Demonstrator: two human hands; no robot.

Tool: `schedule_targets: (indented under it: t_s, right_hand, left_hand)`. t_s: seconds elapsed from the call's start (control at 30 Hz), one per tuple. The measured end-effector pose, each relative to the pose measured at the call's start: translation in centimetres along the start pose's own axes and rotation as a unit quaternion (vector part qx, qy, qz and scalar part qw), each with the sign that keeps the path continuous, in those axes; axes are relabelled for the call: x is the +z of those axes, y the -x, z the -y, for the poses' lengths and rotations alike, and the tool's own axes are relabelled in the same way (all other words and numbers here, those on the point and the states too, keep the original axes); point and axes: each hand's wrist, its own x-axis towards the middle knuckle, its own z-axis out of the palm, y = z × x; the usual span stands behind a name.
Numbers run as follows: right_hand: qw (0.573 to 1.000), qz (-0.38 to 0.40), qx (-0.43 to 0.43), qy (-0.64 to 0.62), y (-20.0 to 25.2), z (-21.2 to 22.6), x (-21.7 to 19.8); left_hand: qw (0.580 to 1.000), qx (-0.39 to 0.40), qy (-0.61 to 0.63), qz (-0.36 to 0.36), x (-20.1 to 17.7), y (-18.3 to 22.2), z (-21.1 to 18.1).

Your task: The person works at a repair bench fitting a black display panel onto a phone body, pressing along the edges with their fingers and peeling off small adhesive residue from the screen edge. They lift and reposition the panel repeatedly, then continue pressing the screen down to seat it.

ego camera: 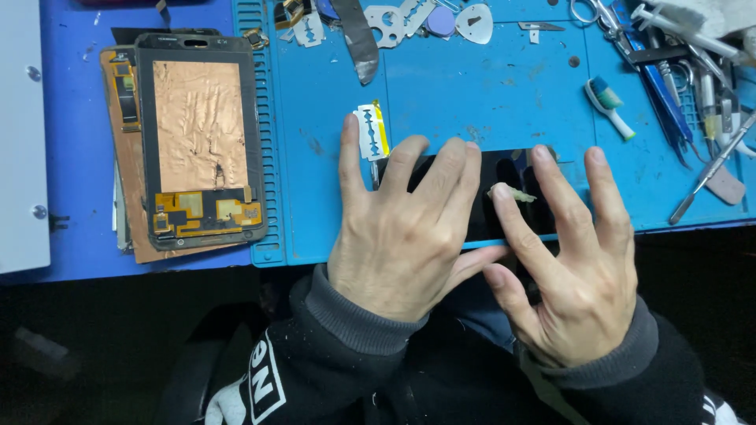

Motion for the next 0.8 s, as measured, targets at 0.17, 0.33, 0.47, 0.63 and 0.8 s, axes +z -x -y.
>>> schedule_targets:
  t_s: [0.17, 0.33, 0.47, 0.63, 0.8]
  right_hand:
    - [0.998, -0.015, -0.001, 0.062, -1.4, -1.1, 1.4]
    - [1.0, -0.019, -0.007, 0.014, -1.1, -0.5, 0.0]
    - [0.999, 0.003, -0.001, 0.044, 0.0, -1.5, -0.2]
    - [0.996, -0.02, -0.04, 0.077, -0.6, -2.1, 0.6]
    - [0.997, -0.002, -0.033, 0.076, 0.1, -2.3, 0.2]
  left_hand:
    - [1.0, 0.003, 0.018, -0.011, 0.2, 0.2, 0.2]
    - [1.0, -0.001, 0.005, -0.022, 0.0, 0.3, 0.1]
    - [1.0, 0.001, 0.013, -0.02, 0.1, 0.3, 0.1]
    - [1.0, -0.007, -0.007, -0.019, 0.1, 0.4, -0.1]
    - [1.0, -0.003, 0.007, -0.012, 0.3, 0.4, -0.1]
